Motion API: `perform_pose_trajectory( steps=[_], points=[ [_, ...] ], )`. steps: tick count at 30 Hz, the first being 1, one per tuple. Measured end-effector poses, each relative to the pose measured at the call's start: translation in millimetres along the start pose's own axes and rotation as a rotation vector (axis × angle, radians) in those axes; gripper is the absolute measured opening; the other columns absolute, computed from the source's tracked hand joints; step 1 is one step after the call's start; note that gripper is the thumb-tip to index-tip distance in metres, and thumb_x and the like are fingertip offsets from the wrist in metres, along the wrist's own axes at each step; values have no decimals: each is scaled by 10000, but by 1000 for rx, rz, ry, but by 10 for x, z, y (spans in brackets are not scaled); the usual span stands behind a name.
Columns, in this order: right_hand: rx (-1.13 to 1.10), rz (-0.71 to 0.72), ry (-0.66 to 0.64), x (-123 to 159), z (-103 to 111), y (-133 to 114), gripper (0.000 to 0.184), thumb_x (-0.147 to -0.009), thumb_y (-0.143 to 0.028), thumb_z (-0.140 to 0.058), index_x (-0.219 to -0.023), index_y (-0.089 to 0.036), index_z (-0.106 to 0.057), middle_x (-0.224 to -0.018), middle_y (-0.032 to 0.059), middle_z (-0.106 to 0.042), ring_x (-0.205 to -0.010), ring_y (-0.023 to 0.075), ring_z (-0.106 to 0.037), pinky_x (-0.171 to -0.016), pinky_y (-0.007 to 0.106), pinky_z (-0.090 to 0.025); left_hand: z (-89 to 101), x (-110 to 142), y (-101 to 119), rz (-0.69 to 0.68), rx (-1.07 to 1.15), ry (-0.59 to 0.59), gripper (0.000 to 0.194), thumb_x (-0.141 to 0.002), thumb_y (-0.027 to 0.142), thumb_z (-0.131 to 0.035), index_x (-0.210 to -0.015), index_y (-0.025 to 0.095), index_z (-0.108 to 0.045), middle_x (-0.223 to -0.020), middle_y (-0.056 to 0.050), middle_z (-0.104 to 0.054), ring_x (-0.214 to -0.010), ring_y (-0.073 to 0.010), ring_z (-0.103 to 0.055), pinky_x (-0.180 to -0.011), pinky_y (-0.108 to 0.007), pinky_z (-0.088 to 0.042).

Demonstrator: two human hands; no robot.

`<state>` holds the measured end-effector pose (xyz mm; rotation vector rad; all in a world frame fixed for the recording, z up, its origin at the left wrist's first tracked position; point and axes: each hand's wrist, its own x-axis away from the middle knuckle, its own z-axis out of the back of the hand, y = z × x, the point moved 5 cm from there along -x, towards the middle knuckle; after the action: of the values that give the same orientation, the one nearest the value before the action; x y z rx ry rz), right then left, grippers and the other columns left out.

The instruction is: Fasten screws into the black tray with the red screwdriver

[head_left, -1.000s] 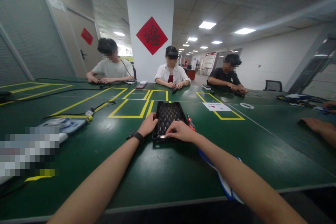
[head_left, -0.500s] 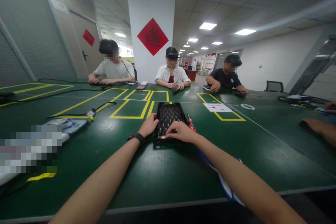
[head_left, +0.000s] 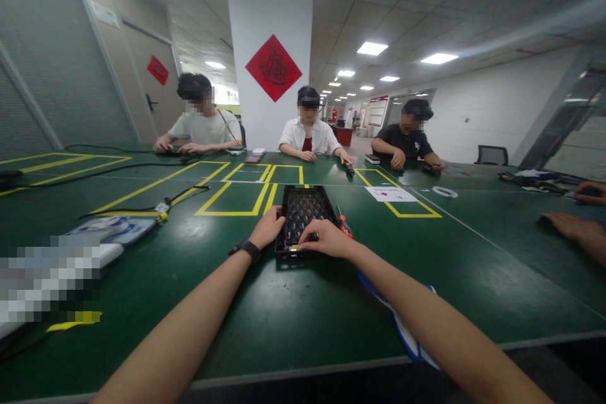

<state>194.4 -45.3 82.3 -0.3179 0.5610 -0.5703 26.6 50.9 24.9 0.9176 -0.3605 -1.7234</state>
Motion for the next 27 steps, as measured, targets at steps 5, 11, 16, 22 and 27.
perform_pose_trajectory(
  steps=[5,11,16,22,27],
  points=[
    [4,-40,3,-5,-10,26,140,-702,-295,-641,-769,-178,-678,-773,23,-673,-754,132,-578,-746,252,-402,8,6,7,-7,2,7,395,-751,203,-398,-1131,111,-456,-1130,-117,-545,-1035,-213,-510,-917,-354,-367],
    [-35,-51,1,-9,-14,24,147,-710,-291,-629,-771,-166,-678,-764,29,-674,-737,128,-593,-718,234,-417,29,35,41,15,16,12,392,-743,187,-411,-1126,120,-465,-1123,-111,-556,-1032,-215,-516,-914,-354,-371],
    [-32,-52,-2,-6,-20,30,153,-712,-293,-627,-775,-164,-678,-753,30,-671,-724,124,-592,-697,226,-420,28,36,56,-18,34,7,385,-751,199,-394,-1120,112,-463,-1117,-111,-557,-1032,-205,-516,-924,-357,-364],
    [-11,-42,2,-10,-15,27,150,-708,-295,-633,-777,-169,-674,-765,30,-673,-739,128,-593,-726,240,-419,18,26,43,-33,29,10,384,-750,202,-392,-1116,112,-465,-1125,-116,-551,-1041,-203,-511,-933,-356,-355],
    [-25,-31,8,-12,-14,27,148,-706,-288,-634,-785,-168,-671,-780,29,-674,-744,130,-595,-737,247,-422,28,31,55,-3,17,4,395,-748,193,-400,-1132,118,-458,-1132,-116,-550,-1049,-213,-509,-931,-359,-359]
  ],
)
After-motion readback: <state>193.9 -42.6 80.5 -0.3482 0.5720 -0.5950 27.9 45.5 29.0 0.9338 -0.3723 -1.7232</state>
